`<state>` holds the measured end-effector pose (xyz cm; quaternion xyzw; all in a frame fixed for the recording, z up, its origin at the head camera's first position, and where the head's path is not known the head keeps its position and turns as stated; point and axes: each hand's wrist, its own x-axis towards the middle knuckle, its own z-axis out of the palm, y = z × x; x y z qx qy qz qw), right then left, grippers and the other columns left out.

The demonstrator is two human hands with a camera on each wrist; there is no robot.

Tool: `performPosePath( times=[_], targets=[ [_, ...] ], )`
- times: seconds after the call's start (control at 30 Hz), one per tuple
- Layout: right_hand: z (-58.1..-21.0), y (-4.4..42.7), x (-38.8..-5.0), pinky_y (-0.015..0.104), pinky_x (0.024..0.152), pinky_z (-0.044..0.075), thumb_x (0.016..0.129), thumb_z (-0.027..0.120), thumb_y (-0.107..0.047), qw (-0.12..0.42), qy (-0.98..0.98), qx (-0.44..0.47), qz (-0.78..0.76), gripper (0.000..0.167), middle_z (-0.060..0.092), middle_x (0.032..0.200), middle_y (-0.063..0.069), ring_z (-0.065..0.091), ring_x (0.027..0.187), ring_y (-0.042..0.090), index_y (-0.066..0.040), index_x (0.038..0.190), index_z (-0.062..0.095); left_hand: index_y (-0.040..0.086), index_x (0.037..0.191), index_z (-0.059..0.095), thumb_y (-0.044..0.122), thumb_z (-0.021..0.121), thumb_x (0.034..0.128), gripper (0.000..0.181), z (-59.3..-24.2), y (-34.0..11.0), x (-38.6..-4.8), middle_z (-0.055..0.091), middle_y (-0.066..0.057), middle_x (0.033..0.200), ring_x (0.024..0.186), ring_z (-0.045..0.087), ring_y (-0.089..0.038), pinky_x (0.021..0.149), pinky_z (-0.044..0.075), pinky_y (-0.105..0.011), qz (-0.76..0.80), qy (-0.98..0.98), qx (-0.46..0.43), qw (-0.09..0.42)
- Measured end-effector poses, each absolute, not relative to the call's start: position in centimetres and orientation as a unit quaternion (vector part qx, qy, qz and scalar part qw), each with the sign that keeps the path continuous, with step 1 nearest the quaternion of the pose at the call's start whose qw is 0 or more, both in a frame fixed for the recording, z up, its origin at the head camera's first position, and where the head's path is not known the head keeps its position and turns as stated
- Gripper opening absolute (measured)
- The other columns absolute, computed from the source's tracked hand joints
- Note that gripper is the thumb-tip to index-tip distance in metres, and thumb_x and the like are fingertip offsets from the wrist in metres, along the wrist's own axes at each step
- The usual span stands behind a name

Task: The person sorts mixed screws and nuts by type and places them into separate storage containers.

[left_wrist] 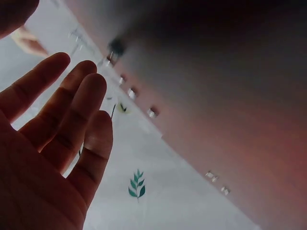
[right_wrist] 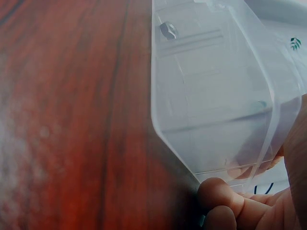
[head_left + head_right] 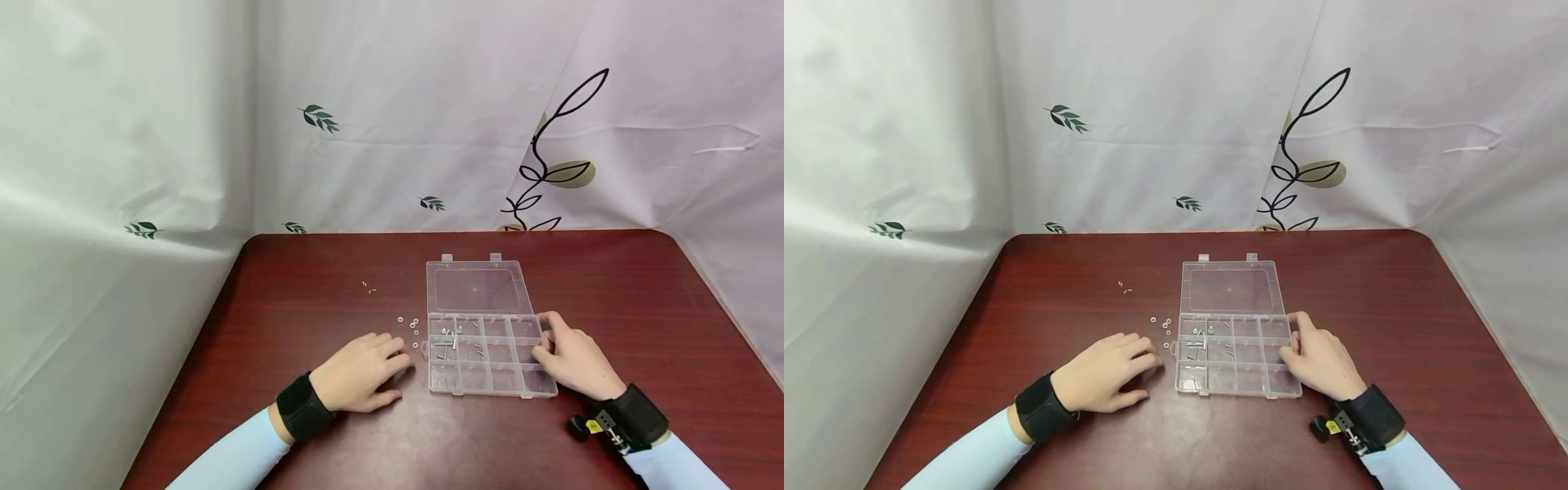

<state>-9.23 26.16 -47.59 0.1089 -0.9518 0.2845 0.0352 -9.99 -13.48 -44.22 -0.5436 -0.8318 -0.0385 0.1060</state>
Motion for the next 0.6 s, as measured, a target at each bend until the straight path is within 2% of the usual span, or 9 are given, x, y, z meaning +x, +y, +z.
performPosePath(
  times=[0.2,0.37,0.6],
  targets=[
    [-47.5,26.1,-9.2,0.024,0.05,0.03,0.081,0.063,-0.006,0.037,-0.952,0.109,0.284,0.037,0.045,0.063,-0.01,0.039,0.049,0.003,-0.005,0.115,0.05,0.019,0.1,0.066,0.027,0.076,0.0825,0.022,-45.1,-13.6,-8.6,0.052,0.005,0.091,0.081,0.052,-0.015,0.071,0.046,-0.029,-0.004,-0.819,-0.562,0.118],
    [-47.5,26.1,-9.2,0.024,0.05,0.03,0.08,0.063,-0.006,0.039,-0.951,0.112,0.284,0.037,0.044,0.063,-0.011,0.038,0.049,0.003,-0.005,0.115,0.05,0.02,0.091,0.069,0.018,0.071,0.0882,0.004,-45.2,-13.3,-8.0,0.054,0.005,0.087,0.076,0.052,-0.013,0.07,0.046,-0.026,0.025,-0.81,-0.568,0.143],
    [-47.5,26.1,-9.2,0.024,0.049,0.03,0.08,0.063,-0.006,0.041,-0.952,0.112,0.284,0.037,0.044,0.062,-0.011,0.038,0.049,0.002,-0.005,0.115,0.051,0.02,0.085,0.071,0.012,0.068,0.0892,0.009,-44.8,-12.7,-7.8,0.057,0.007,0.084,0.07,0.053,-0.009,0.067,0.042,-0.025,0.072,-0.799,-0.576,0.156]
  ],
)
